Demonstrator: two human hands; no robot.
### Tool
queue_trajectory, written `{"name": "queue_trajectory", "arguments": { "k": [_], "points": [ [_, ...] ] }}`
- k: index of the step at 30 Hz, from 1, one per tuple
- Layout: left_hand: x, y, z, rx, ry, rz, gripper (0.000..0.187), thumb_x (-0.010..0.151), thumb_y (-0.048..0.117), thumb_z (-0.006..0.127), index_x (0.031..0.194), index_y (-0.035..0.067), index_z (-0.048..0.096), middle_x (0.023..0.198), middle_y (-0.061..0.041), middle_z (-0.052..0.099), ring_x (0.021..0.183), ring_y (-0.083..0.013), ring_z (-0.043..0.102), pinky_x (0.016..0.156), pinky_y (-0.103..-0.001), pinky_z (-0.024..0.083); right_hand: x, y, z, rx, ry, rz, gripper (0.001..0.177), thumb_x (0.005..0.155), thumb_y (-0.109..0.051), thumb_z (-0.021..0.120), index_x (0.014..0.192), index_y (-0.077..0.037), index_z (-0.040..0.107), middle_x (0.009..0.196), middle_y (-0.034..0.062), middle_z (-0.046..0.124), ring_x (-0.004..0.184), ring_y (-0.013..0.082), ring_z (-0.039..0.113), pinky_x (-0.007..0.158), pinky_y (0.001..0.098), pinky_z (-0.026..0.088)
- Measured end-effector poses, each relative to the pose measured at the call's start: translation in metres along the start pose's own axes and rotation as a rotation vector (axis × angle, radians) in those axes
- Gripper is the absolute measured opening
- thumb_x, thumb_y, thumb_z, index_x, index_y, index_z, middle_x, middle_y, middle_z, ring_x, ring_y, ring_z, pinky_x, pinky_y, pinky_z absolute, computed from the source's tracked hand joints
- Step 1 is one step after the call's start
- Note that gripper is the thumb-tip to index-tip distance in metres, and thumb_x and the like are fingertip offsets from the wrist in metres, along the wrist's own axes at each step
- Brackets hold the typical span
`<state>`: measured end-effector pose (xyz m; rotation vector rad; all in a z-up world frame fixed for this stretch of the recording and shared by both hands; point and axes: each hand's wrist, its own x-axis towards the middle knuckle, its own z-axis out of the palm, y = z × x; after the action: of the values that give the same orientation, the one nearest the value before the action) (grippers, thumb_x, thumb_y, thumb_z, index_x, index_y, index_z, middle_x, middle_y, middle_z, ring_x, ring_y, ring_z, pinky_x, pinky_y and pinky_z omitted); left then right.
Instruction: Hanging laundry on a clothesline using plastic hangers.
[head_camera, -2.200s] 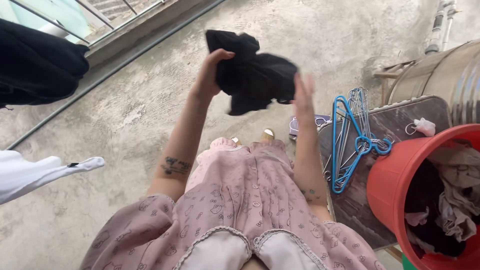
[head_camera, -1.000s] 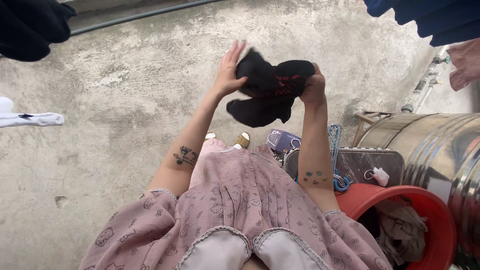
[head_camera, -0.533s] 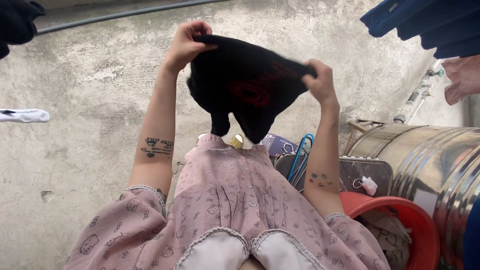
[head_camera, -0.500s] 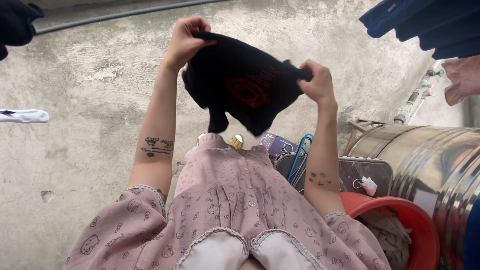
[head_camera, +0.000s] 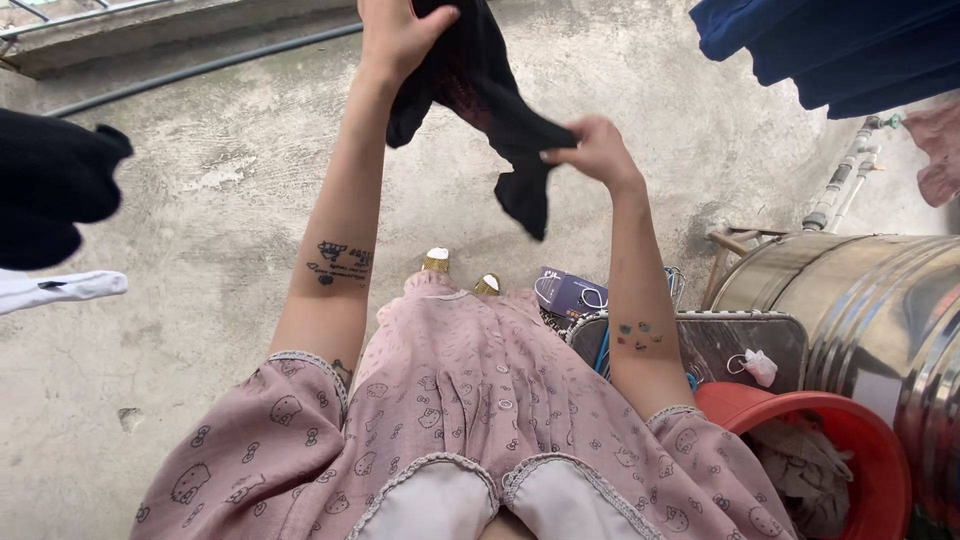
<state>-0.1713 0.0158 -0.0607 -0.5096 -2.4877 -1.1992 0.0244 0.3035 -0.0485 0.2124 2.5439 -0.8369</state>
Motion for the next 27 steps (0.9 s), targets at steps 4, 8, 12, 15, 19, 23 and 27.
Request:
{"name": "queue_trajectory", "arguments": {
  "k": [4,8,12,15,19,23,27],
  "points": [
    [-0.034,0.03,-0.009,-0.25,-0.092,0.117,0.031,0.087,0.016,0.085,0.111,0.008,0.066,0.103,-0.011,0.066,0.089,-0.0234,0.058,0.079,-0.035,0.049,0.019,-0.041,-0.003,0.939,0.065,-0.463,0.008,0.094,-0.012,0.08,0.092,-0.006,0.074,0.086,-0.0046,0.069,0.082,0.0075,0.064,0.073,0.0206,0.052],
    [-0.095,0.075,-0.022,-0.645,-0.254,0.021,0.015,0.102,0.013,0.07,0.114,0.011,0.061,0.1,-0.004,0.067,0.084,-0.0132,0.063,0.075,-0.026,0.051,0.026,-0.067,-0.005,1.068,-0.108,-0.586,0.025,0.095,-0.01,0.068,0.117,0.0,0.074,0.108,0.0029,0.074,0.101,0.0138,0.067,0.09,0.0235,0.053],
    [-0.129,0.044,0.012,-0.645,-0.306,-0.026,0.061,0.088,0.023,0.094,0.134,0.015,0.055,0.111,-0.01,0.067,0.099,-0.0267,0.071,0.092,-0.04,0.057,0.004,-0.082,-0.005,0.997,-0.01,-0.531,0.019,0.095,0.002,0.071,0.114,0.005,0.074,0.091,0.0057,0.076,0.089,0.0105,0.073,0.083,0.0271,0.06],
    [-0.139,0.036,0.029,-0.566,-0.369,0.025,0.061,0.089,0.011,0.086,0.138,0.015,0.05,0.115,-0.017,0.068,0.107,-0.0418,0.071,0.093,-0.053,0.057,0.002,-0.058,0.006,0.889,0.101,-0.525,0.016,0.099,0.005,0.067,0.111,0.004,0.077,0.091,0.0034,0.073,0.093,0.0077,0.064,0.084,0.0249,0.057],
    [-0.145,0.053,0.035,-0.561,-0.322,0.15,0.055,0.099,0.007,0.072,0.146,0.018,0.045,0.13,-0.011,0.058,0.105,-0.0418,0.07,0.088,-0.05,0.06,0.002,-0.012,0.015,0.736,0.251,-0.52,0.015,0.104,0.001,0.065,0.112,0.005,0.078,0.092,0.008,0.073,0.096,0.0106,0.059,0.083,0.0298,0.055],
    [-0.154,0.073,0.046,-0.371,-0.299,0.297,0.035,0.105,0.018,0.065,0.137,0.022,0.052,0.13,-0.008,0.052,0.095,-0.0472,0.07,0.076,-0.055,0.063,0.001,0.032,0.019,0.588,0.412,-0.47,0.015,0.105,-0.001,0.066,0.111,0.004,0.079,0.085,0.0053,0.072,0.089,0.0055,0.056,0.075,0.0274,0.053],
    [-0.14,0.1,0.044,-0.224,-0.323,0.33,0.043,0.098,0.023,0.076,0.135,0.029,0.053,0.131,0.0,0.052,0.093,-0.0426,0.073,0.075,-0.054,0.064,-0.013,0.041,0.034,0.757,0.439,-0.327,0.012,0.103,-0.002,0.065,0.098,-0.002,0.076,0.078,-0.0012,0.066,0.069,0.0058,0.064,0.062,0.0243,0.06]
  ]
}}
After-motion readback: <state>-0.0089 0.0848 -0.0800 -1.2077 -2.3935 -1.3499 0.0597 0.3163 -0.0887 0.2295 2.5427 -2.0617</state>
